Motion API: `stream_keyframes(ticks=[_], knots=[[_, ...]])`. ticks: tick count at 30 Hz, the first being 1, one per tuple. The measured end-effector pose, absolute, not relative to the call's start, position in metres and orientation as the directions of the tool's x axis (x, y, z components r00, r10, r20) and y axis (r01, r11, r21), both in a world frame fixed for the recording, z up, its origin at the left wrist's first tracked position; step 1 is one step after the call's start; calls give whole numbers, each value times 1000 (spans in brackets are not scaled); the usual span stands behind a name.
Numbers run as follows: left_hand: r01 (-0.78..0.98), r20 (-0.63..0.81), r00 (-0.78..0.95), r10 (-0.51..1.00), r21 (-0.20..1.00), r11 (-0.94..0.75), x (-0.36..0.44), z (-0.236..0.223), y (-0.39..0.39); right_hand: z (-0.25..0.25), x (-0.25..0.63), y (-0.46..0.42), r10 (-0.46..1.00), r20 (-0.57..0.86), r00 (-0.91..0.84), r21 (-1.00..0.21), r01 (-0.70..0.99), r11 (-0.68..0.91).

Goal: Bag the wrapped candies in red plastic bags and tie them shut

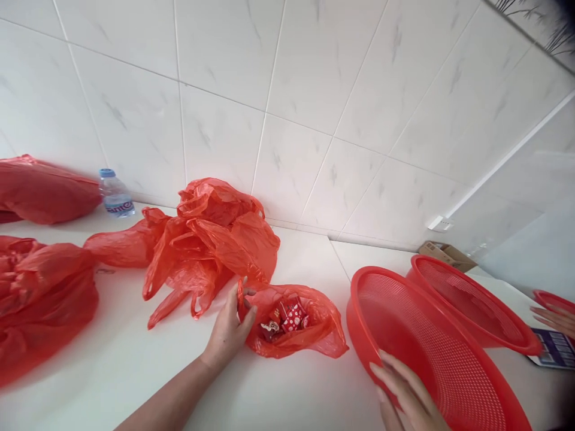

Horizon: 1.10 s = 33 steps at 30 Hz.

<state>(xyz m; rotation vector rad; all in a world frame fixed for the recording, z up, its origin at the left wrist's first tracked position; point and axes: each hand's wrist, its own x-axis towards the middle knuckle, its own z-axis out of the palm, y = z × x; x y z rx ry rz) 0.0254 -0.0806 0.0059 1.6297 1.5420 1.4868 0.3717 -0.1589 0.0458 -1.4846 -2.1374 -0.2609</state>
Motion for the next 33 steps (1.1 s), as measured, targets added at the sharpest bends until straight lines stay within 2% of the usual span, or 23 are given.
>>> stream_keyframes(ticks=[3, 5, 9, 13, 15, 18, 22, 25, 30, 33], knots=[[438, 415, -207, 886, 849, -296, 25, 4, -82, 37, 314, -155, 811, 570, -131, -327, 870, 370], [438, 422, -213, 881, 847, -300, 25, 3, -83, 26, 280, -149, 842, 539, 15, -469, 836, 284], [452, 440, -224, 870, 838, -307, 23, 1, -84, -4, 253, -133, 888, 373, 269, -715, 693, 91], [500, 477, -239, 846, 807, -313, 21, -1, -83, -16, 264, -122, 936, 168, 309, -858, 513, -16], [527, 519, -233, 822, 778, -342, 20, 0, -82, -7, 267, -121, 960, 106, 260, -884, 467, -29], [533, 554, -224, 802, 758, -376, 18, 8, -80, 24, 266, -123, 955, 167, 246, -894, 445, 42], [415, 474, -324, 819, 849, -327, 12, 44, -80, 72, 273, -127, 883, 285, 374, -905, 409, 119], [338, 445, -373, 814, 882, -328, 6, 81, -82, 98, 284, -127, 795, 341, 501, -931, 300, 211], [310, 508, -260, 821, 849, -428, 5, 134, -86, 129, 282, -116, 738, 438, 513, -897, 192, 399], [294, 563, -203, 801, 816, -498, 8, 161, -89, 150, 272, -107, 755, 445, 481, -860, -3, 510]])
